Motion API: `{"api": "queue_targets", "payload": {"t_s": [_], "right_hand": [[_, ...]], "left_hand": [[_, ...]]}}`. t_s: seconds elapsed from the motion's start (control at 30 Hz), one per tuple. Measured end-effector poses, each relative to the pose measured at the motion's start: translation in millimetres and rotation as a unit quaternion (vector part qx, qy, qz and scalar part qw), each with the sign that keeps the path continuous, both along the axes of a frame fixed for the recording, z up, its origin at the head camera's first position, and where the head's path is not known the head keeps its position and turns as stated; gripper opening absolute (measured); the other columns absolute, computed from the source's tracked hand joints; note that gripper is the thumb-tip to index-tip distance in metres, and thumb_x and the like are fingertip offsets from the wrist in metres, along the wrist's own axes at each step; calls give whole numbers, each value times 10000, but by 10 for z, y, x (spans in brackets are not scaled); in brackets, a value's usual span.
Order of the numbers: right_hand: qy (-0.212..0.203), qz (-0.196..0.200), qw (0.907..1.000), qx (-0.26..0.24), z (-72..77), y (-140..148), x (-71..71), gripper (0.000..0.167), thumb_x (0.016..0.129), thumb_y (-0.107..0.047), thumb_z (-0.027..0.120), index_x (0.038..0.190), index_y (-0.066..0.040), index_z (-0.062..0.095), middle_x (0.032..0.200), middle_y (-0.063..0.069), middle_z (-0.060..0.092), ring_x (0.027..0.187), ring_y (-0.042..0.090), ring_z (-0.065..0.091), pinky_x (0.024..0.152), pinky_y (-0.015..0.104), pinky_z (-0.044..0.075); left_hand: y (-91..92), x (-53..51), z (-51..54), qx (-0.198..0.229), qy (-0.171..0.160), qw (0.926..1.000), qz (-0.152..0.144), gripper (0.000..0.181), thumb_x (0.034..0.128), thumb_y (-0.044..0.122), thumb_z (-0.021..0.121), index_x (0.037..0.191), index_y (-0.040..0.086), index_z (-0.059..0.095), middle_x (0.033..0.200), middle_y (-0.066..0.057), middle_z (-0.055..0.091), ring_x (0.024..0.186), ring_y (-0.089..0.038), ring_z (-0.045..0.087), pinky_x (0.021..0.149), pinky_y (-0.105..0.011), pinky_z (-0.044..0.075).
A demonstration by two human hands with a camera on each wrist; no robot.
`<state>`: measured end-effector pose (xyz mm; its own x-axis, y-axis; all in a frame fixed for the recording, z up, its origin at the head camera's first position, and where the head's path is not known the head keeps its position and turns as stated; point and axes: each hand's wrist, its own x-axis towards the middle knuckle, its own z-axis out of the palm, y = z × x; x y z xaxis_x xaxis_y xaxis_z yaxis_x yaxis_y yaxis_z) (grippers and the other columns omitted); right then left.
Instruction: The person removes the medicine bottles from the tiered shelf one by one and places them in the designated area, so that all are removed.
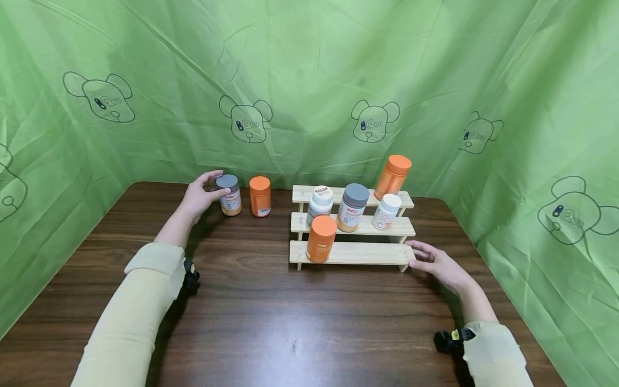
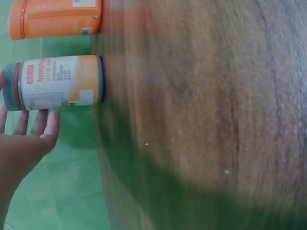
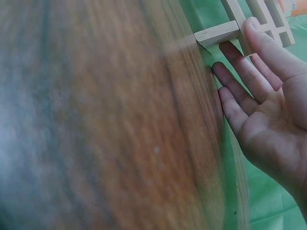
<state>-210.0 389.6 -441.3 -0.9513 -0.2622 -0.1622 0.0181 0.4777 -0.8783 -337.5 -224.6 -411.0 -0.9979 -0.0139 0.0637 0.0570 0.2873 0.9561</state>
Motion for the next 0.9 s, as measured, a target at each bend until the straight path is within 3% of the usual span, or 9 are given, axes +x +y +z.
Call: {"api": "queue_targets", "payload": {"t_s": [0.13, 0.3, 0.53, 0.9], "right_hand": [[-6, 22, 10000, -33, -4, 0, 3, 637, 881, -220, 674, 1428, -82, 380, 1379, 216, 472, 1098, -17, 546, 873, 137, 425], [-29, 14, 10000, -4, -22, 17, -7, 633, 882, -226, 673, 1427, -85, 382, 1384, 215, 467, 1094, -30, 543, 873, 130, 419], [36, 172, 9995, -266, -11, -1, -21, 616, 900, -150, 645, 1430, -30, 354, 1377, 256, 451, 1109, -19, 539, 882, 132, 424], [26, 217, 9992, -325, -6, 2, -8, 612, 902, -130, 638, 1428, -14, 346, 1372, 259, 457, 1101, -32, 542, 881, 130, 428]], "left_hand": [[-4, 49, 92, -70, 35, 10000, -29, 697, 854, 288, 706, 1444, 137, 366, 1457, -134, 382, 1292, -319, 394, 1047, -466, 371], [19, 161, 310, -265, 105, 9996, -43, 682, 855, 313, 701, 1435, 143, 386, 1460, -125, 394, 1338, -298, 354, 1053, -470, 364], [81, 215, 534, -729, 192, 9972, -13, 671, 837, 366, 711, 1407, 154, 428, 1438, -119, 430, 1340, -295, 351, 1070, -496, 326], [338, 413, 918, -702, 290, 9968, -258, 658, 831, 454, 687, 1385, 185, 457, 1415, -66, 470, 1338, -241, 368, 1076, -488, 320]]}}
